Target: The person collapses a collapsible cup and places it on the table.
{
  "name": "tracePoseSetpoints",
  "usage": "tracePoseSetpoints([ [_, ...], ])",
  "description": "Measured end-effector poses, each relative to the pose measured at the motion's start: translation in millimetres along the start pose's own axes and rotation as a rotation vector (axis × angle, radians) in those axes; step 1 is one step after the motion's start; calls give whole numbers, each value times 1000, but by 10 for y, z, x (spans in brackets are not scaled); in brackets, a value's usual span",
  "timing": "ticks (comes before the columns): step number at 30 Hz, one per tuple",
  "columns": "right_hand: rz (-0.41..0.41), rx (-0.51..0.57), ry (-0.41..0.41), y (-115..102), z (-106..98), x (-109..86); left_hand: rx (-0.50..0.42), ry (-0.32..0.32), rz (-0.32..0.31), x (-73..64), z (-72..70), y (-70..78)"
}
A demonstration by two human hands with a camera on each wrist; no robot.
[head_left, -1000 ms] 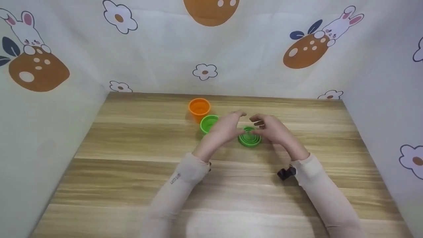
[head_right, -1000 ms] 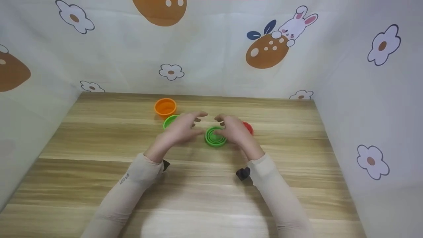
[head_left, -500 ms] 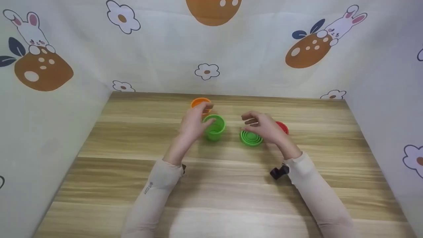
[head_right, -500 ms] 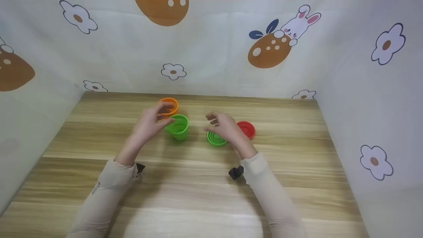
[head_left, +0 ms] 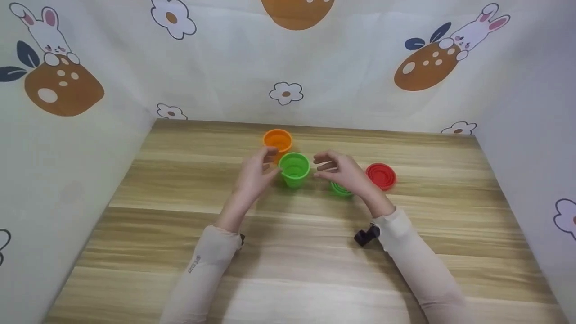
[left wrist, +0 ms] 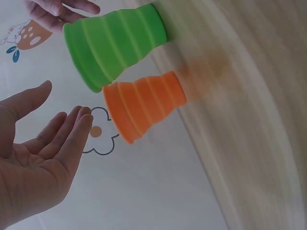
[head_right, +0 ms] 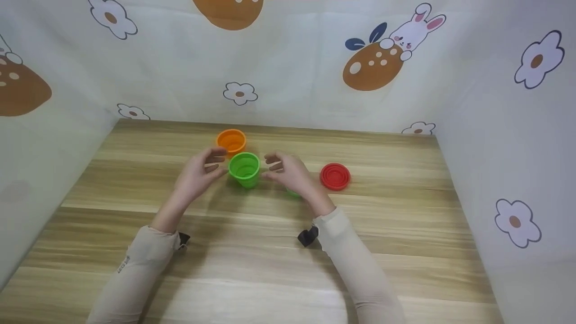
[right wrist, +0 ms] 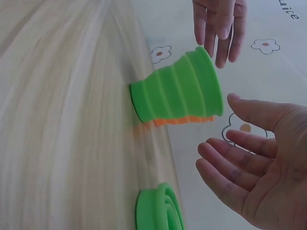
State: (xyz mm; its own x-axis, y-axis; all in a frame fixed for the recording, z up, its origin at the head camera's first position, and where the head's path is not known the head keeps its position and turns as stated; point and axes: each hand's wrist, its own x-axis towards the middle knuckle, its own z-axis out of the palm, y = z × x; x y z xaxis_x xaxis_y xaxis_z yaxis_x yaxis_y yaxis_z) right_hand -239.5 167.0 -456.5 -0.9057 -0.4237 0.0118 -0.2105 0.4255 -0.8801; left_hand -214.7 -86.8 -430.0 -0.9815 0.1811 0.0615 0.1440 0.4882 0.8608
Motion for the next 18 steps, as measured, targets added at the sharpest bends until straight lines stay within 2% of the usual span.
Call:
tracePoseSetpoints([
  [7, 23, 93, 9, 9, 139, 40, -9, 13, 18, -2, 84, -99],
  [12, 8, 107, 17, 11, 233, 49, -12, 16, 12, -14, 136, -140],
  [18, -12, 130, 32, 6, 313, 60, 55, 9, -12, -13, 172, -133],
])
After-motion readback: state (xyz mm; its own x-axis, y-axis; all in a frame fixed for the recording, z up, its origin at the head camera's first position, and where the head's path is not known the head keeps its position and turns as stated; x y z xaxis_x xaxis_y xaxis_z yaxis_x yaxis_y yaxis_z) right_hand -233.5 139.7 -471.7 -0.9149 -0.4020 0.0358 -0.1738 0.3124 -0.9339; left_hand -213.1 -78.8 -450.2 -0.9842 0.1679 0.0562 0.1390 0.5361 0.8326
